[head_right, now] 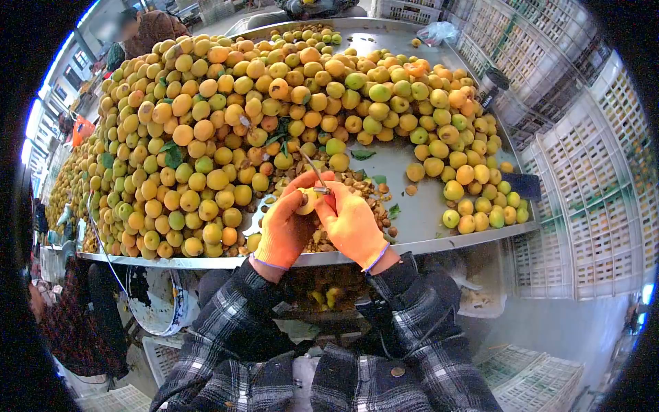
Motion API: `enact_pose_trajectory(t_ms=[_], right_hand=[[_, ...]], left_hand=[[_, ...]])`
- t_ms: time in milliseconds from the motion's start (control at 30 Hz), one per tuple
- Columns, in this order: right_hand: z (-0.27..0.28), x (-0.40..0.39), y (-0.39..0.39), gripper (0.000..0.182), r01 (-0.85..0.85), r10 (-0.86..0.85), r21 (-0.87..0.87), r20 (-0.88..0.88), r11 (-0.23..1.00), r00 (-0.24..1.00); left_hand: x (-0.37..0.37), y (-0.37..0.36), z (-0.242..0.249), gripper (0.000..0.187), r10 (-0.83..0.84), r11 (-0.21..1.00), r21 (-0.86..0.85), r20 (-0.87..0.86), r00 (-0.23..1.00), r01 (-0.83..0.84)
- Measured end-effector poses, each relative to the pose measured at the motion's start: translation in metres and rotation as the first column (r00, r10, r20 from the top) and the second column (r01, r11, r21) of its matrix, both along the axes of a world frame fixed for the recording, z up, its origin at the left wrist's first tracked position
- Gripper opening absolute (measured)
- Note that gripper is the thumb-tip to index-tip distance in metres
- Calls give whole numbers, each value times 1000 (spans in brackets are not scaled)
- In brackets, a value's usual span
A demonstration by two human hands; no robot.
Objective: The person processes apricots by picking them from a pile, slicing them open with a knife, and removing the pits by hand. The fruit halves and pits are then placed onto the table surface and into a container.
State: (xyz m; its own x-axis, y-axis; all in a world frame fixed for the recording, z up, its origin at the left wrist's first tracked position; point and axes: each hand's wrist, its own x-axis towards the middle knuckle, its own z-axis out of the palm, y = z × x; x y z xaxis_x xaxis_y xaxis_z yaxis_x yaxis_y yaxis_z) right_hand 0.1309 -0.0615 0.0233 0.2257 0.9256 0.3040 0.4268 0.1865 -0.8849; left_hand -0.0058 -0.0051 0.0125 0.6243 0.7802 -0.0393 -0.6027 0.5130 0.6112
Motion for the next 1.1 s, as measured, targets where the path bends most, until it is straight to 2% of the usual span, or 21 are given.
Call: enact_pose_trajectory(t_ms=[67, 100, 133, 167, 200, 233, 267, 300, 333, 367, 433, 500, 533, 633, 700, 800, 867, 933, 1000, 1067, 1100], right_hand=[[-3, 3, 3, 29, 7, -8, 17, 56, 1000, 998], [-2, 3, 3, 29, 18, -21, 31, 108, 999, 994], [1, 2, 1, 29, 22, -25, 26, 107, 999, 994], [5, 1, -1, 27, 46, -44, -9, 105, 999, 993], [9, 0, -1, 24, 68, -63, -45, 105, 997, 992], [9, -2, 1, 24, 68, -62, -48, 105, 997, 992], [9, -5, 4, 21, 96, -94, 6, -163, 995, 982], [8, -6, 6, 19, 139, -106, 49, -423, 989, 900], [27, -6, 4, 21, 164, -198, -112, -540, 980, 818], [29, -5, 4, 21, 167, -204, -118, -543, 979, 815], [29, 0, 5, 22, 128, -51, 43, -763, 991, 644], [23, -1, 10, 25, 196, -127, 10, -732, 980, 669], [23, -1, 12, 25, 215, -118, 32, -751, 976, 650], [22, -7, 16, 25, 294, -162, 48, -744, 955, 648], [22, -9, 17, 32, 343, -197, 97, -661, 934, 724], [30, -13, 12, 31, 360, -217, 113, -623, 926, 751], [31, -14, 14, 30, 385, -233, 119, -623, 915, 747], [31, -14, 15, 30, 411, -252, 124, -623, 903, 741], [31, -13, 19, 26, 455, -269, 96, -693, 885, 669], [27, -11, 26, 26, 499, -305, 134, -649, 856, 697], [26, -11, 27, 26, 542, -344, 176, -605, 822, 718]], left_hand=[[-1, 1, -3, 45, -59, 998, -35, 19, 998, 59], [-1, -2, -8, 39, 58, 977, 210, -168, 984, -22], [-1, -4, -13, 35, 211, 891, 452, -315, 925, -49], [0, -4, -17, 35, 206, 893, 448, -317, 926, -45], [3, -1, -15, 33, 93, 988, 147, -252, 963, -57], [5, 0, -13, 35, 8, 985, -169, -151, 988, -34], [9, -4, -12, 43, 60, 949, -296, -165, 984, -107], [9, -5, -15, 43, 59, 948, -301, -168, 984, -108], [7, -6, -19, 45, -3, 977, -210, -194, 981, -39], [7, -7, -22, 47, -62, 992, -118, -225, 972, 36], [14, -12, -26, 49, -58, 991, -132, -253, 966, 25], [20, -18, -25, 47, -20, 988, -154, -302, 953, -28], [24, -24, -12, 44, -29, 965, -255, -340, 940, -63], [24, -28, -18, 43, -60, 966, -257, -300, 952, -20], [26, -30, -22, 44, -16, 977, -206, -342, 940, -58], [27, -29, -24, 47, -32, 986, -166, -327, 945, -24], [29, -36, -12, 50, 64, 982, -133, -425, 903, -132], [29, -36, -13, 50, 101, 985, -77, -470, 877, -155], [28, -36, -18, 51, 142, 984, -21, -512, 847, -177], [28, -35, -24, 49, 202, 979, 81, -529, 824, -188], [28, -38, -18, 49, 203, 979, 80, -529, 824, -189]])
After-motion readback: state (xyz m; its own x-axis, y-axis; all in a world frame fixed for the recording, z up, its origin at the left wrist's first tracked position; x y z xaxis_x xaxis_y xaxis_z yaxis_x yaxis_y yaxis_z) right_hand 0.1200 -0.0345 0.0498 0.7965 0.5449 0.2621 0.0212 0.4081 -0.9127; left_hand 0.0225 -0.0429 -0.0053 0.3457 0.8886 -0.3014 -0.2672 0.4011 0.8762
